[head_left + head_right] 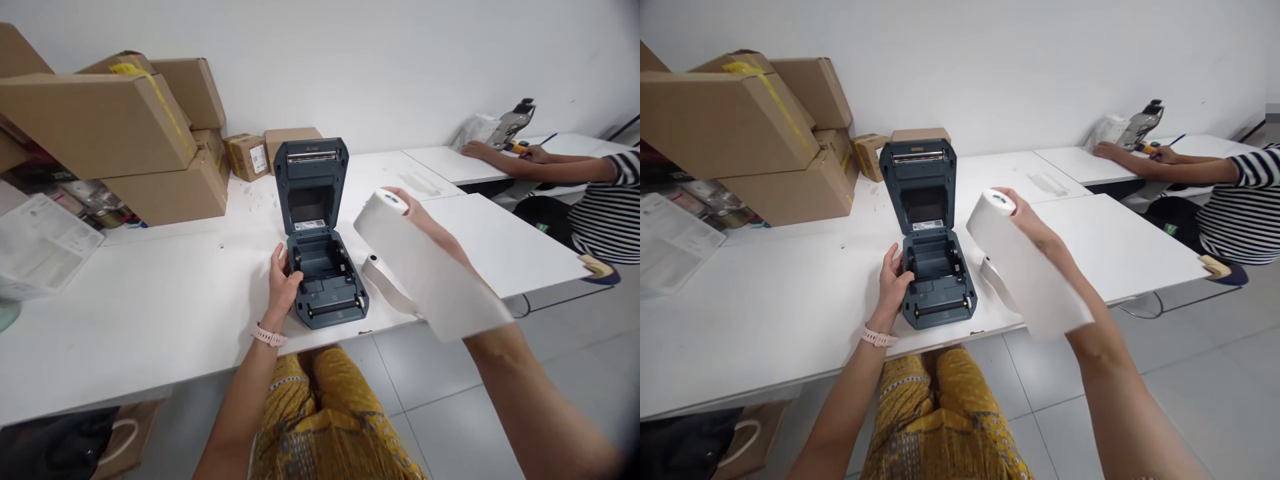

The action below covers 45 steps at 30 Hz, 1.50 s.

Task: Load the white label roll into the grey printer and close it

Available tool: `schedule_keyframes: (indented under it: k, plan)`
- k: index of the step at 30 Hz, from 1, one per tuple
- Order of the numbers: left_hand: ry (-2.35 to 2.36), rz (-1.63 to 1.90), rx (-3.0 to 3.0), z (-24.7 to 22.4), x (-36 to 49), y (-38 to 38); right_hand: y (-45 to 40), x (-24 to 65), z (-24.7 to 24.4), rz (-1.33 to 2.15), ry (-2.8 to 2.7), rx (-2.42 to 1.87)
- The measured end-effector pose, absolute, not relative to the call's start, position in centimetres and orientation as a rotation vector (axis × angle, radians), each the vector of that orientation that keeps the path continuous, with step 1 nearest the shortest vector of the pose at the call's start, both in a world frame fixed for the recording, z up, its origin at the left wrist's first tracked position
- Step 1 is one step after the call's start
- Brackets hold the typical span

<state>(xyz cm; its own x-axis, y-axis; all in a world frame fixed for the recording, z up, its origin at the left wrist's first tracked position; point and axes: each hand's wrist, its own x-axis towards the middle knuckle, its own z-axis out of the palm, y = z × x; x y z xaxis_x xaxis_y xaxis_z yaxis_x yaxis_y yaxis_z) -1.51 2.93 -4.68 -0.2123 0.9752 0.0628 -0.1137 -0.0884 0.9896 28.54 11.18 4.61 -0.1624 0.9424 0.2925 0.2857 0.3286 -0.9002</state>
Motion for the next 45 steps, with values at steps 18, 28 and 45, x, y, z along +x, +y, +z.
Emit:
schedule_keyframes:
  k: [18, 28, 45]
  plan:
    - [1.239, 1.449, 1.122, -5.5, -2.2, 3.4, 13.9, 29.4, -2.0, 1.352, -1.842, -1.191]
    - [1.241, 1.459, 1.089, -5.1, -1.9, 3.3, 7.0, 31.5, -4.5, 1.373, -1.725, -1.18]
    - [1.18, 1.469, 1.095, -5.1, -1.8, 3.2, 7.4, 18.8, 5.6, 0.456, -2.917, -0.893]
